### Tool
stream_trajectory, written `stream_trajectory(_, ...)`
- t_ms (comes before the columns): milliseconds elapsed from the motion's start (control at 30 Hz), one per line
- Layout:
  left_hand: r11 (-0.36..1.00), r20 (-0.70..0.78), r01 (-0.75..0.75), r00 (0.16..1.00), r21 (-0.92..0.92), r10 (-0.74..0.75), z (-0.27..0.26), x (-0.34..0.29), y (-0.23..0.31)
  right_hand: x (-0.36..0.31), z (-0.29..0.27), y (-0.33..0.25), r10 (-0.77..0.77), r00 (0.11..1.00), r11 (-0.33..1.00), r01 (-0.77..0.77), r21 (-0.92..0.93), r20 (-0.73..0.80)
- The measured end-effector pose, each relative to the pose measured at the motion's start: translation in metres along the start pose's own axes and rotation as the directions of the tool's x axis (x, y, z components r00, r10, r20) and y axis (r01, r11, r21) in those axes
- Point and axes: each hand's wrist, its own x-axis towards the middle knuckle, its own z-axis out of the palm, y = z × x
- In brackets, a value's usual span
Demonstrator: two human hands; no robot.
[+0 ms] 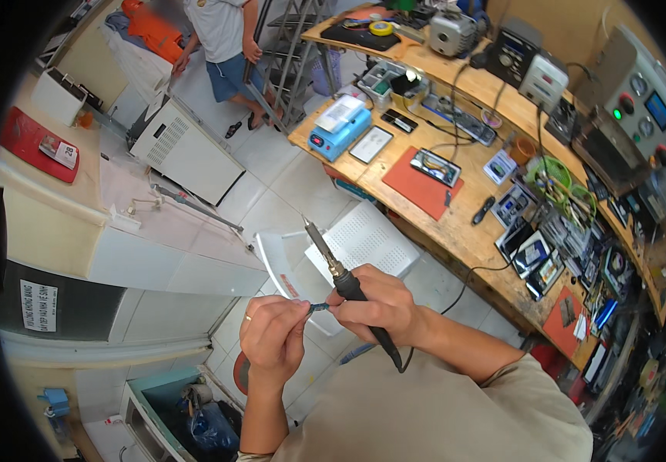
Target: The person uses a soldering iron and solder to repair a small circuit board. They apply flux, heat the components, and add solder to the joints. The person then uses a magnifying lamp to inspect the work and applies a substance from a small container to the board.
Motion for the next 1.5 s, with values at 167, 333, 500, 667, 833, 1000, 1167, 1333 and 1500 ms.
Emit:
stream_trajectory(167,0.968,-0.071,0.242,0.969,0.073,-0.237,-0.03,-0.04,-0.093,0.04,-0.015,0.036,0.1,0.992,0.893,-0.055,-0.448,0.077)
stream_trajectory(333,0.691,-0.052,0.722,0.691,0.005,-0.721,-0.073,-0.159,-0.22,0.043,-0.067,0.032,0.233,0.933,0.289,-0.336,-0.896,-0.275)
stream_trajectory(500,0.554,0.149,0.828,0.561,-0.088,-0.814,-0.114,-0.25,-0.344,0.009,-0.096,0.003,0.169,0.814,-0.459,-0.434,-0.775,-0.556)
stream_trajectory(667,0.551,0.394,0.832,0.527,-0.061,-0.753,-0.141,-0.219,-0.459,-0.089,-0.086,-0.032,0.258,0.194,-0.863,-0.393,-0.316,-0.946)
stream_trajectory(833,0.542,0.413,0.754,0.657,-0.372,-0.631,-0.132,-0.111,-0.532,-0.171,0.022,0.019,0.39,-0.417,-0.249,-0.906,0.342,-0.821)
stream_trajectory(1000,0.498,0.492,0.692,0.721,-0.522,-0.488,-0.051,0.012,-0.591,-0.127,0.141,0.104,0.609,-0.44,0.437,-0.509,0.742,-0.66)
stream_trajectory(1167,0.512,0.537,0.757,0.65,-0.405,-0.537,0.042,0.075,-0.693,-0.047,0.178,0.17,0.511,-0.225,0.663,-0.511,0.547,-0.83)
stream_trajectory(1333,0.486,0.542,0.872,0.436,-0.057,-0.718,0.082,0.034,-0.833,0.016,0.185,0.225,0.388,-0.147,0.644,-0.663,0.382,-0.91)
stream_trajectory(1500,0.143,0.496,0.982,0.063,0.125,-0.866,0.066,-0.02,-0.898,0.069,0.183,0.237,0.113,-0.115,0.643,-0.749,0.161,-0.987)
